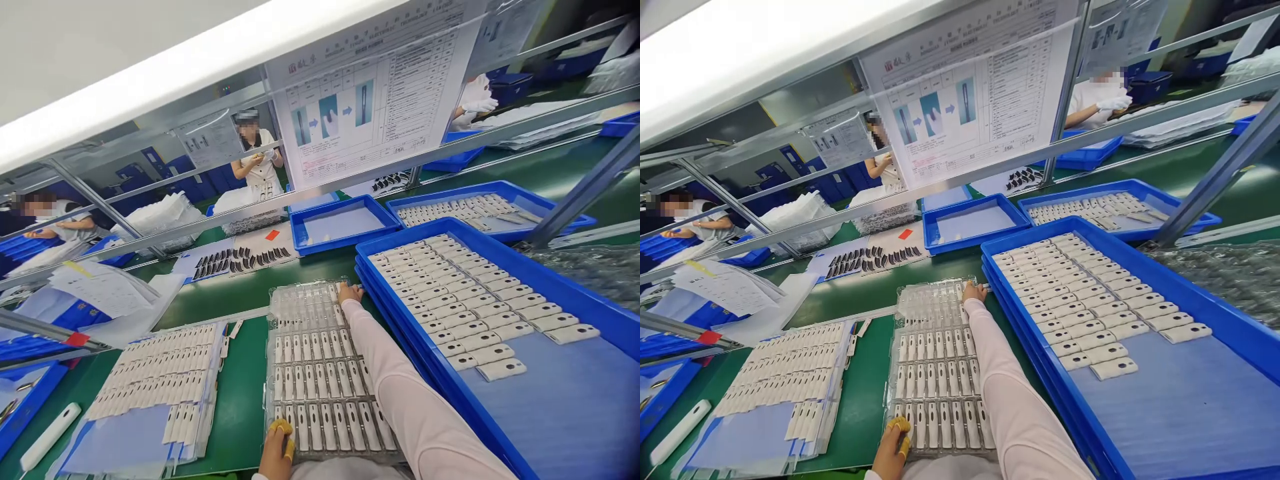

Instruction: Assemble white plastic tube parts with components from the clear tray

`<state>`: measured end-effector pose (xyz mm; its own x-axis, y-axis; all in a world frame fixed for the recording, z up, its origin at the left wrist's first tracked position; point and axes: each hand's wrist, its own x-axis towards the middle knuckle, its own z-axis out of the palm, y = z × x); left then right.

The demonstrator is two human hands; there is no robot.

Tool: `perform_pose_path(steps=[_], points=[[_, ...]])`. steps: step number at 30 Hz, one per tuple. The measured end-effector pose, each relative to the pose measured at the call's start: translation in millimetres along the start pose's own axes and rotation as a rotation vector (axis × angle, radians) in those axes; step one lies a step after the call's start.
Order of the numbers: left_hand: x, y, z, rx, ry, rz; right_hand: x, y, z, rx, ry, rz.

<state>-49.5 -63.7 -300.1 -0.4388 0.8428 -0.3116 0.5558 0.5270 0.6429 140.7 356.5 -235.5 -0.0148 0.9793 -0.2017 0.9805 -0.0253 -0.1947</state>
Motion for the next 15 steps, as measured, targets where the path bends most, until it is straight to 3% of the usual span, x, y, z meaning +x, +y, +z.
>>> perform_pose_path(steps=[4,10,15], points=[[1.9,1.4,-4.1,-0.007,-0.039,0.083,-5.2,2.8,-5.0,-0.015,0.042,-0.062],[7.1,-0.2,-4.9,0.03,-0.088,0.082,-20.9,9.5,-16.9,-0.007,0.068,-0.101],[18.6,-0.6,-6.0,0.054,-0.153,0.054,-55.0,6.2,-33.3,0.043,0.08,-0.085]])
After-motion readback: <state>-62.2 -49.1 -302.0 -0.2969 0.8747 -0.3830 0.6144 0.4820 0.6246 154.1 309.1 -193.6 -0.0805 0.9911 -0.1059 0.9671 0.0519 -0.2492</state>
